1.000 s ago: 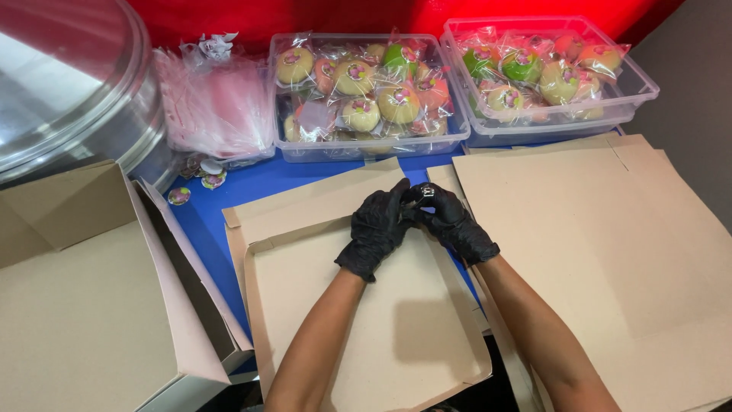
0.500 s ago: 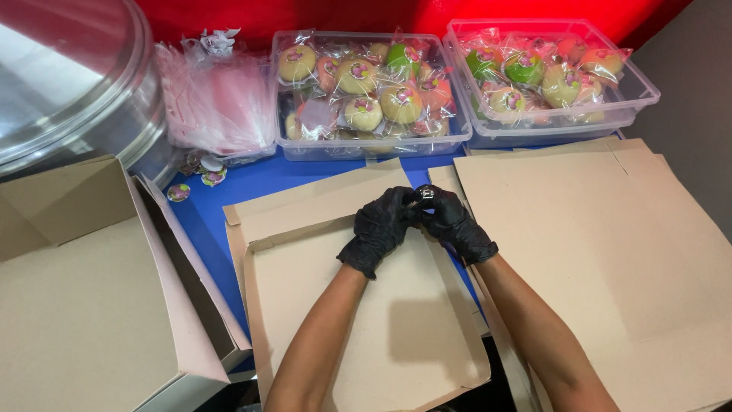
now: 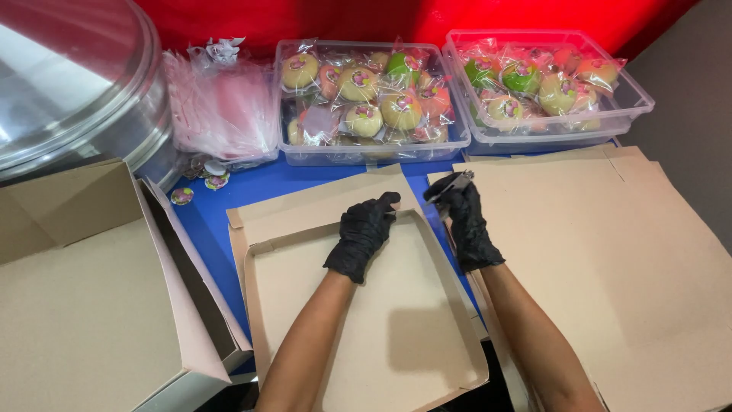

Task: Assembling cardboard pastry boxes by folding and stapling, then packing wrapped pastries into them.

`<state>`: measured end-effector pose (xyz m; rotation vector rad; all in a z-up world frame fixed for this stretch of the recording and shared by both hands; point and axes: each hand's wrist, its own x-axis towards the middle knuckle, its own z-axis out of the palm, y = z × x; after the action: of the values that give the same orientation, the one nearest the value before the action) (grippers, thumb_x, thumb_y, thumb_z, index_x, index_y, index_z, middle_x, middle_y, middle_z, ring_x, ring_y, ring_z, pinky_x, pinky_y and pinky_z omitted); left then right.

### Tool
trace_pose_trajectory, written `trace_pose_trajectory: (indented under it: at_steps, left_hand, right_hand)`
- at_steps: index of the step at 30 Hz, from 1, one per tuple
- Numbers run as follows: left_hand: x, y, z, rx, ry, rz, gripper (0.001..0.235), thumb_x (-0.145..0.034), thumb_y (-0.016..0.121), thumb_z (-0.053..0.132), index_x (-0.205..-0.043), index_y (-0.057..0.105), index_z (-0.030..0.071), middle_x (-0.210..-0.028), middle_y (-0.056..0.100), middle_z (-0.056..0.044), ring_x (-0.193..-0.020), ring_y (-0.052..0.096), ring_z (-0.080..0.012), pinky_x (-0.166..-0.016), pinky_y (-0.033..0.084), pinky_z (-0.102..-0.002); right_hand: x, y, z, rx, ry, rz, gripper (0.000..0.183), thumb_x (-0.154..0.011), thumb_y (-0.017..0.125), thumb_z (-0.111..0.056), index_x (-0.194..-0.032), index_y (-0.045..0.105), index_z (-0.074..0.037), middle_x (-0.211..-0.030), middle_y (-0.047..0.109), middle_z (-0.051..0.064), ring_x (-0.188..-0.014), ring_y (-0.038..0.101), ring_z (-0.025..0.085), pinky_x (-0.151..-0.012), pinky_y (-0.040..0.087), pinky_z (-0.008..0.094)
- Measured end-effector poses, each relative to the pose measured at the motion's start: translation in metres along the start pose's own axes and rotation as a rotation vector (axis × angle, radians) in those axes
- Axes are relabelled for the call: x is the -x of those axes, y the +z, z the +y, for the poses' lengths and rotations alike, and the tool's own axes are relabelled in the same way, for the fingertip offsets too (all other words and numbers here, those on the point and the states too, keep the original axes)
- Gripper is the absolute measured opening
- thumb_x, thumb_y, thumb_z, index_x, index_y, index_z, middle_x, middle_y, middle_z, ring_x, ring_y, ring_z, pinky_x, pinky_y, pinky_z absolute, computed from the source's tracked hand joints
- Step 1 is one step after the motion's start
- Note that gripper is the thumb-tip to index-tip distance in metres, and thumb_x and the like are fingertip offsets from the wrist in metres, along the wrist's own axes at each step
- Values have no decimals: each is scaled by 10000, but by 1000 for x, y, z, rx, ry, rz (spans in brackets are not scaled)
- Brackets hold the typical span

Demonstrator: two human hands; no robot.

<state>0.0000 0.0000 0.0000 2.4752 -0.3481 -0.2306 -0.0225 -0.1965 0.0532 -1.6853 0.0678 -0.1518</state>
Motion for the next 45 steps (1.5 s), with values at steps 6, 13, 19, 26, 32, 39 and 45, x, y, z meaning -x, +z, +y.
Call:
trace_pose_trajectory:
  at_steps: [6, 13, 19, 26, 32, 39, 45]
  left_hand:
    - [-10, 1, 18, 20, 46, 72, 260, -986, 580, 420, -1233, 578, 500, -1132, 709, 95, -1127, 694, -240, -943, 548, -446]
    - [24, -74, 66, 313, 295, 202, 381, -909, 746, 376, -1278, 652, 377, -1269, 692, -8, -1238, 632, -300, -1046, 506, -492]
    - [12, -78, -29, 181, 274, 664, 266, -897, 733, 286, -1153, 746, 213, -1128, 731, -54, -1055, 685, -249, -903, 544, -368]
    - [6, -8, -163, -211, 4, 736, 561, -943, 613, 257, -1475, 525, 101, -1566, 452, -195, -1490, 290, -466, -1207, 127, -662]
    - [-10, 10, -155, -204, 96, 799, 531, -980, 590, 229, -1490, 501, 113, -1599, 370, -231, -1521, 225, -459, -1226, 49, -659]
    - [1, 6, -86, -260, -121, 600, 565, -976, 635, 304, -1503, 501, 151, -1620, 369, -210, -1539, 242, -386, -1258, 109, -603]
    - [-6, -2, -106, -127, -67, 519, 627, -922, 671, 312, -1509, 489, 191, -1651, 317, -173, -1544, 236, -387, -1259, 122, -609]
  right_hand:
    - [10, -14, -6, 425, 226, -67, 590, -649, 978, -236, -1113, 639, -104, -1043, 749, 75, -976, 697, 223, -945, 535, 401]
    - [1, -95, -41, 580, 309, -110, 649, -732, 865, -362, -1332, 646, -248, -1273, 693, 83, -1240, 606, 295, -1097, 428, 459]
    - [37, -189, -145, 805, 534, 228, 712, -738, 737, -370, -1426, 577, -285, -1546, 476, -50, -1416, 429, 173, -1197, 285, 354]
    - [7, -415, -15, 966, 414, 364, 477, -826, 815, -11, -1288, 695, -6, -1045, 714, 221, -719, 594, 365, -538, 436, 500]
    - [-7, -294, -35, 369, 414, 681, 253, -951, 570, -522, -933, 690, -301, -804, 697, -78, -668, 637, 47, -557, 420, 228]
    - [51, -62, -94, 1009, 229, -230, 519, -678, 907, -461, -990, 737, -82, -977, 805, 167, -1116, 704, 389, -1021, 531, 469]
    - [45, -97, -35, 1225, 200, -476, 496, -925, 649, -431, -1366, 566, -219, -1326, 686, 107, -1317, 592, 337, -1085, 507, 487]
